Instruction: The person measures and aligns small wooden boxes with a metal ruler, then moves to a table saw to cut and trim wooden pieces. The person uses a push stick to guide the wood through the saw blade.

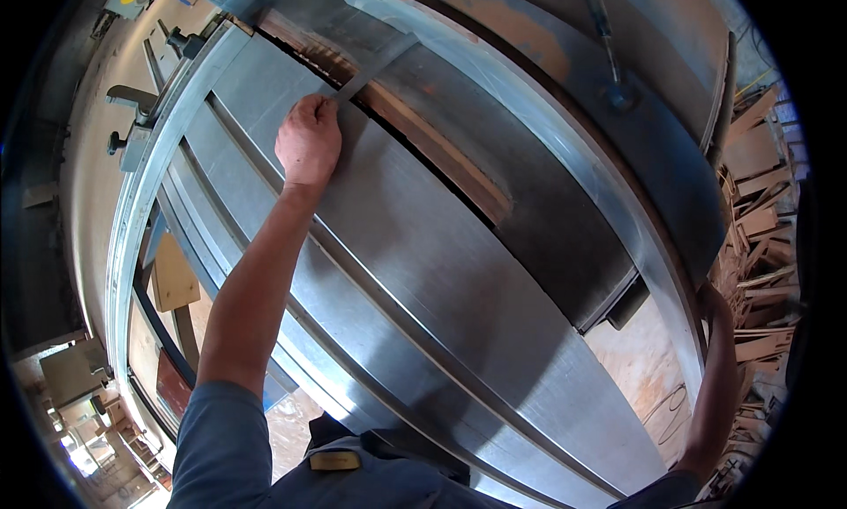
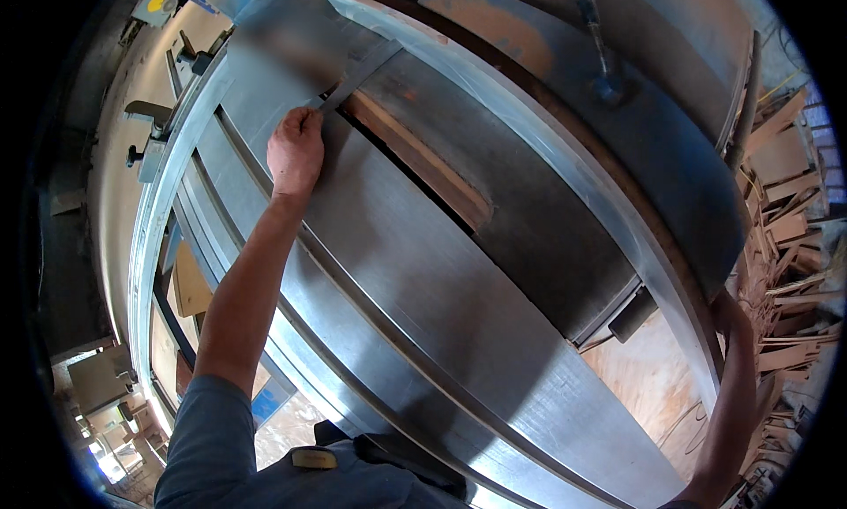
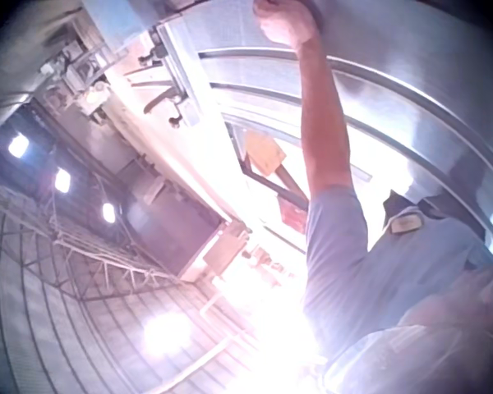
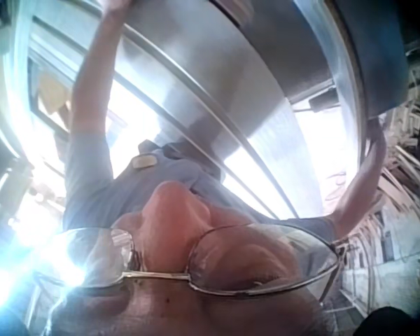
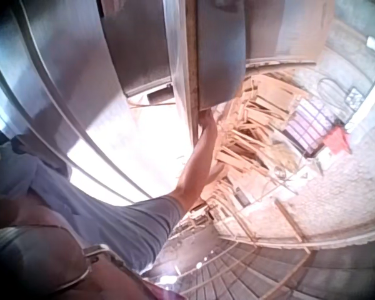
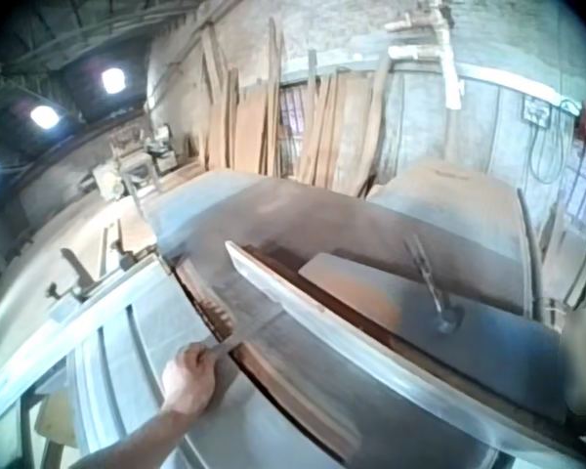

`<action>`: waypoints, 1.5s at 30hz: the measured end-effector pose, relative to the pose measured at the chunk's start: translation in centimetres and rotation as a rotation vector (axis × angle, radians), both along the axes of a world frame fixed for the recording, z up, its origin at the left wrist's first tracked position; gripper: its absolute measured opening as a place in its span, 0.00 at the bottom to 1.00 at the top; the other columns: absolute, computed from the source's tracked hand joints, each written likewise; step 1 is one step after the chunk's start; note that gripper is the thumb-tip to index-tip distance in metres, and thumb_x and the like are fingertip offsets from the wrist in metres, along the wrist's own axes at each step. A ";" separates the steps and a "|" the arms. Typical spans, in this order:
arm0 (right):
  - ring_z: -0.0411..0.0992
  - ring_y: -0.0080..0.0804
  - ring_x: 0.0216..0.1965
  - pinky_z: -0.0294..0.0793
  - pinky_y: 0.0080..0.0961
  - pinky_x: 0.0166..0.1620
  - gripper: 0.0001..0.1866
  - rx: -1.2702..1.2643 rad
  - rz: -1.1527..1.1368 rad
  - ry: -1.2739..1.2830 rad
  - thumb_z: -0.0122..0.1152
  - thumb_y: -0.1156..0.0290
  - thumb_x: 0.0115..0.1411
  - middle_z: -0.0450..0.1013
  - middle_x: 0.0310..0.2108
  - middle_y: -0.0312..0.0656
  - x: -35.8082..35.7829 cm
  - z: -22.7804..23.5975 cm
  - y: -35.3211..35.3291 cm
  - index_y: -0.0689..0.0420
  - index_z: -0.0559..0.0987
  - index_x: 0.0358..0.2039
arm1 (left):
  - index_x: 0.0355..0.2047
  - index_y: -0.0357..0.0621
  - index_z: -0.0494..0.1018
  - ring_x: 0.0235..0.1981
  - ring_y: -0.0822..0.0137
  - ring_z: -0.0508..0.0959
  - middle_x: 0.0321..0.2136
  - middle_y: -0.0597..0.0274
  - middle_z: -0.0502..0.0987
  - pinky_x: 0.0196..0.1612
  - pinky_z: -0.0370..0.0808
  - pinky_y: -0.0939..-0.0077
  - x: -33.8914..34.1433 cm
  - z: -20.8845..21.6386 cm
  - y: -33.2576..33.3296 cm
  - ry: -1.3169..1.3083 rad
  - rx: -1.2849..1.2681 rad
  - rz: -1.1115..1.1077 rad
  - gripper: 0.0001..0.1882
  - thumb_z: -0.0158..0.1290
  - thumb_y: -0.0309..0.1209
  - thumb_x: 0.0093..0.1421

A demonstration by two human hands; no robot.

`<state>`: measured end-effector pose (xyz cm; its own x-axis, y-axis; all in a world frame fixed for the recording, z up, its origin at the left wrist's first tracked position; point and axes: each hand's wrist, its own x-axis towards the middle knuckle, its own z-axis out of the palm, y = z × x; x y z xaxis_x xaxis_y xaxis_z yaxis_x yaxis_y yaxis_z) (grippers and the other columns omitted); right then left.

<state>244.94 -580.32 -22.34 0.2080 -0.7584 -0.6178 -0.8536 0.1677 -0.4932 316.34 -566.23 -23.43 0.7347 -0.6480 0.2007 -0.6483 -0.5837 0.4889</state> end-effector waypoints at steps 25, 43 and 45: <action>0.61 0.36 0.62 0.58 0.27 0.62 0.25 -0.023 -0.072 -0.008 0.50 0.75 0.63 0.65 0.61 0.50 -1.7 -2.2 -0.4 0.63 0.65 0.61 | 0.39 0.49 0.78 0.44 0.52 0.77 0.40 0.57 0.79 0.47 0.72 0.61 0.1 0.2 -0.2 0.034 0.040 0.012 0.14 0.50 0.42 0.61; 0.72 0.36 0.45 0.69 0.30 0.49 0.19 -0.079 0.025 0.351 0.49 0.73 0.62 0.74 0.42 0.50 4.2 1.3 -0.9 0.64 0.73 0.53 | 0.38 0.49 0.78 0.43 0.51 0.77 0.39 0.56 0.79 0.46 0.73 0.60 0.3 0.0 0.1 0.006 0.031 -0.006 0.14 0.50 0.43 0.61; 0.76 0.34 0.35 0.74 0.30 0.42 0.18 0.008 0.036 0.545 0.49 0.72 0.61 0.78 0.32 0.49 8.9 5.1 -0.6 0.65 0.76 0.49 | 0.38 0.50 0.79 0.43 0.50 0.77 0.39 0.56 0.80 0.46 0.73 0.60 0.2 -0.1 -0.1 -0.006 0.035 -0.006 0.14 0.49 0.43 0.61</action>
